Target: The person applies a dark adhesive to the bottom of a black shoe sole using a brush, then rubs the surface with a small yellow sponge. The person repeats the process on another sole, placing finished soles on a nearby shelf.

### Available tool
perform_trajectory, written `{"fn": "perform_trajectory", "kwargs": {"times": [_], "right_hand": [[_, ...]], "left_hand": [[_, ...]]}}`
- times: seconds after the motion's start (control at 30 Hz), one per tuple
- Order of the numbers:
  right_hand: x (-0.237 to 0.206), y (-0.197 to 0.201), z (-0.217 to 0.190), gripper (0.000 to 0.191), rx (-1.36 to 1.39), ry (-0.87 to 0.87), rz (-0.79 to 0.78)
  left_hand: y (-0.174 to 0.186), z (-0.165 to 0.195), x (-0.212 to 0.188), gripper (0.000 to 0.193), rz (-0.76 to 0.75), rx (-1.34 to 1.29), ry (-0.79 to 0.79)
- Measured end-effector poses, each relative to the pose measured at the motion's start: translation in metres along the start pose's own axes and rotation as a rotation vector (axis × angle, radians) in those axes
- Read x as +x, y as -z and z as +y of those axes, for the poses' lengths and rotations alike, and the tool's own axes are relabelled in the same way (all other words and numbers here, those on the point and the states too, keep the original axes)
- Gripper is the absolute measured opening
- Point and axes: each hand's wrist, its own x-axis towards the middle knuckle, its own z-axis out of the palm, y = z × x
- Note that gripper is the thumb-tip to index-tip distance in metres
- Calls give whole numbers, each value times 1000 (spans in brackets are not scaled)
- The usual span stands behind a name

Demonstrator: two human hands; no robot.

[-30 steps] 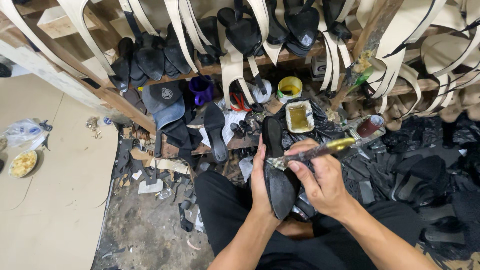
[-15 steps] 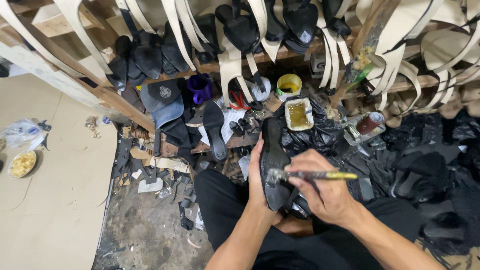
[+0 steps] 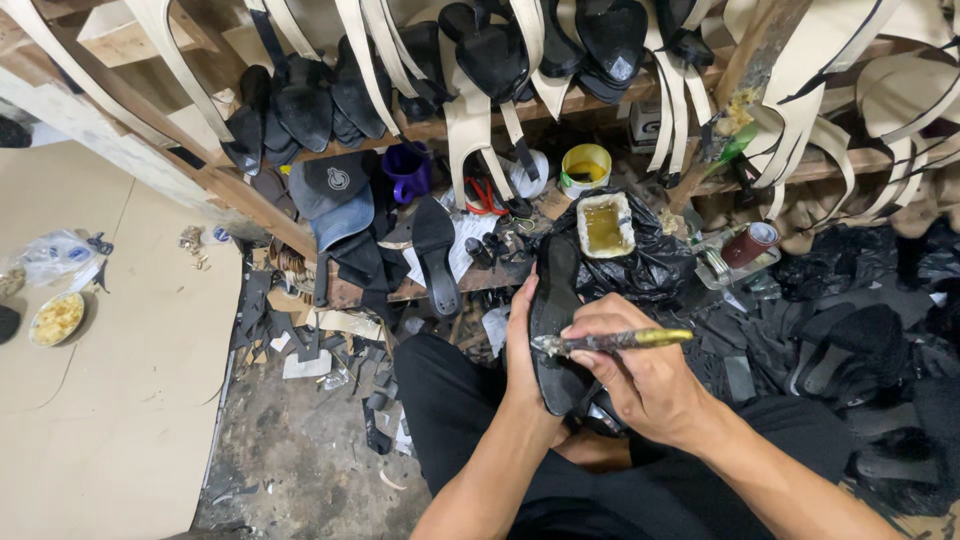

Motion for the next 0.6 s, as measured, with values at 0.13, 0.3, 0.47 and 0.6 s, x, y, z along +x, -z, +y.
{"fn": "perform_trajectory", "kwargs": {"times": [0.13,0.3,0.47,0.6], "right_hand": [[-3,1,-4,24,-3,55,-42],[-8,0,-6,26,30,68,-64],[-13,3,-11,25,79,43,-121],[-10,10,-6,26,75,67,-128]], "left_hand": [[5,4,7,34,109,74,27],[5,7,8,36,85,103,-9],[15,13,17,41,36,94,-6],[33,11,25,38,3,56,-30]]}}
